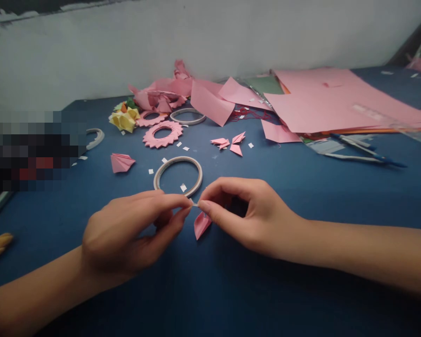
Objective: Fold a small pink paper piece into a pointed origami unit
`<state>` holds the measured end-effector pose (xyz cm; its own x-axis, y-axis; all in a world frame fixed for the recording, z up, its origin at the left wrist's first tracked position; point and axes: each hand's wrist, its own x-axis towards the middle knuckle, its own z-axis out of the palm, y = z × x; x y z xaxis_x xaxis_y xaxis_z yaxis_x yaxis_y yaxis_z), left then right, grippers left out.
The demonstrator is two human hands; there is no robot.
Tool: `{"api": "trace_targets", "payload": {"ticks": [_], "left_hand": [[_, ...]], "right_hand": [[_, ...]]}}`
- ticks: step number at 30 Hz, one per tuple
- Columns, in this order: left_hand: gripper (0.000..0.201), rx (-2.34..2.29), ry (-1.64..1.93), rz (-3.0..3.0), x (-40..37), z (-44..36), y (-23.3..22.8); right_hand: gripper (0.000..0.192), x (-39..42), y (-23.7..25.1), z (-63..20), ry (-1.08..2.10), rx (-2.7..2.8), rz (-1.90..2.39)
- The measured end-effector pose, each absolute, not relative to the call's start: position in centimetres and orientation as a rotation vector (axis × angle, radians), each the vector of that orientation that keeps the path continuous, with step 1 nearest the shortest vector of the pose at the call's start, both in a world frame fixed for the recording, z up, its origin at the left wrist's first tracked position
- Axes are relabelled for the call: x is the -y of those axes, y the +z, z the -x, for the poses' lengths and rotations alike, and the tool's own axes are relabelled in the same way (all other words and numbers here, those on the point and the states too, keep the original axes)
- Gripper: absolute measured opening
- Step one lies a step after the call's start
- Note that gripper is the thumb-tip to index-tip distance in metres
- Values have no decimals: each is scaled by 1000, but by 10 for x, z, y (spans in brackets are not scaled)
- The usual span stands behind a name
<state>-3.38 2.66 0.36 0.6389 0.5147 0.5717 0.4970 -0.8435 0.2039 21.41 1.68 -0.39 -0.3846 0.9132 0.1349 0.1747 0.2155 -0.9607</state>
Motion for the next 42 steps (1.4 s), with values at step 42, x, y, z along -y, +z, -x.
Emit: {"api": "trace_targets", "payload": {"ticks": [42], "left_hand": [[5,-852,1029,-2331,-16,31,1]], "right_hand": [[24,-7,-18,-243,-364,2392,537]]}}
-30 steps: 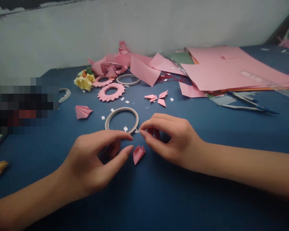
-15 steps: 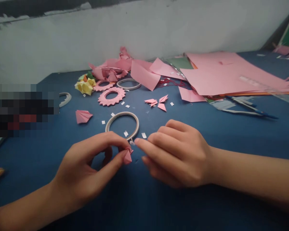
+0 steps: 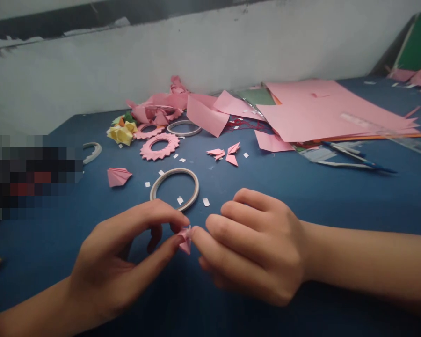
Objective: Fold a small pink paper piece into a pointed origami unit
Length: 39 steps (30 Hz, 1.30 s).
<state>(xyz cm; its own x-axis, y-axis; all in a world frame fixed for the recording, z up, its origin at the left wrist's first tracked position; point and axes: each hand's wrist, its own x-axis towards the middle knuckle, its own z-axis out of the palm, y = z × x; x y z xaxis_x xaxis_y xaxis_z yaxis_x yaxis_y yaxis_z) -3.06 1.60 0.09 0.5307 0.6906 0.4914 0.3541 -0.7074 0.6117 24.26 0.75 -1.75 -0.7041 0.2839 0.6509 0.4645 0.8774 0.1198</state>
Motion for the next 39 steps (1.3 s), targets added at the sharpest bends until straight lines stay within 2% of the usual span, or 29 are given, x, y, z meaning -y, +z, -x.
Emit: {"api": "trace_targets", "payload": {"ticks": [1,5,19,27,31,39], "left_hand": [[2,-821,1017,-2339,-18,31,3],[19,-728,987,-2372,-23,32,8],[19,-741,1038,-2440,-20,37,8],[22,-791,1069,-2359,-19,29,9],[23,-745,1030,-2231,-23,28,12],[22,-741,991,-2074,-23,29,14]], "right_hand": [[23,-8,-17,-242,-363,2389,535],[25,-8,-15,-241,-348,2402,519],[33,-8,-18,-243,-331,2400,509],[19,-6,-11,-243,-318,2359,595],[30,-12,-11,-241,-216,2317,616],[33,-12,-23,-236,-125,2270,532]]}}
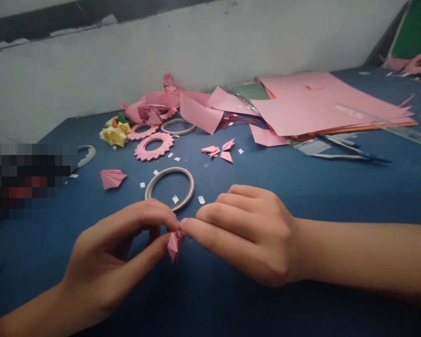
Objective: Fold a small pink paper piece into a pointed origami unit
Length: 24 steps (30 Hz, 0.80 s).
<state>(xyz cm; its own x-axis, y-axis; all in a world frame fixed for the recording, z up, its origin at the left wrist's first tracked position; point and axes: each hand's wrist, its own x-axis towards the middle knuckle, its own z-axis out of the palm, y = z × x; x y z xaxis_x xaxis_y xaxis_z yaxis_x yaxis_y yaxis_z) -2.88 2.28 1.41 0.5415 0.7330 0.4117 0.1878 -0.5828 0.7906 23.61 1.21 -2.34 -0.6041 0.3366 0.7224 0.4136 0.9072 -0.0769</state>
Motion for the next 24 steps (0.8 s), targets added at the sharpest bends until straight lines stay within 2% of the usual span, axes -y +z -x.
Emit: {"api": "trace_targets", "payload": {"ticks": [5,8,18,24], "left_hand": [[21,-761,981,-2152,-21,29,14],[21,-767,975,-2156,-21,29,15],[21,-847,1115,-2337,-11,28,11],[18,-955,1118,-2390,-5,29,8]], "right_hand": [[26,-7,-16,-244,-73,2385,547],[31,-6,-9,-251,-36,2441,558],[23,8,-18,-226,33,2287,628],[37,9,-18,-223,38,2278,591]]}}
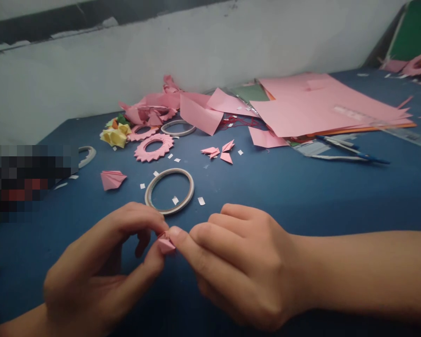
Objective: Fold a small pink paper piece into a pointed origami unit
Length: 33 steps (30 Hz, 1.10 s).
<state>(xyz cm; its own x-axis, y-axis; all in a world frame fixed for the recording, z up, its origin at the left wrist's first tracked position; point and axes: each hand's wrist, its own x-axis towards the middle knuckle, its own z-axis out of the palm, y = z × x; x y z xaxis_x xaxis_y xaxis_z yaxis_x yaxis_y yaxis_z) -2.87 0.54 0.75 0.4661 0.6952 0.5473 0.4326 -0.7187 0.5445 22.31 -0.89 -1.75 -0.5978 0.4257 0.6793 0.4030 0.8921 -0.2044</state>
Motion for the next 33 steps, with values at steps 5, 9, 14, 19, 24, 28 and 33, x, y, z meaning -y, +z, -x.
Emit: {"api": "trace_targets", "payload": {"ticks": [5,9,14,19,24,28,33], "left_hand": [[16,-981,1109,-2453,-6,29,10],[18,-1064,1094,-2488,-7,27,12],[17,-1090,1120,-2494,-6,23,8],[14,-1068,1139,-2543,-4,24,8],[12,-1119,1131,-2503,-2,24,9],[4,-1222,1287,-2401,-1,20,1],[13,-1173,1256,-2488,-4,24,4]], "right_hand": [[38,13,-20,-222,70,2192,750],[41,17,-33,-211,133,1961,809],[7,13,-21,-204,362,2021,869],[19,8,-11,-207,467,2042,911],[20,4,-13,-208,537,1996,985],[23,2,-12,-208,549,1978,1016],[23,2,-12,-209,524,1993,995]]}}
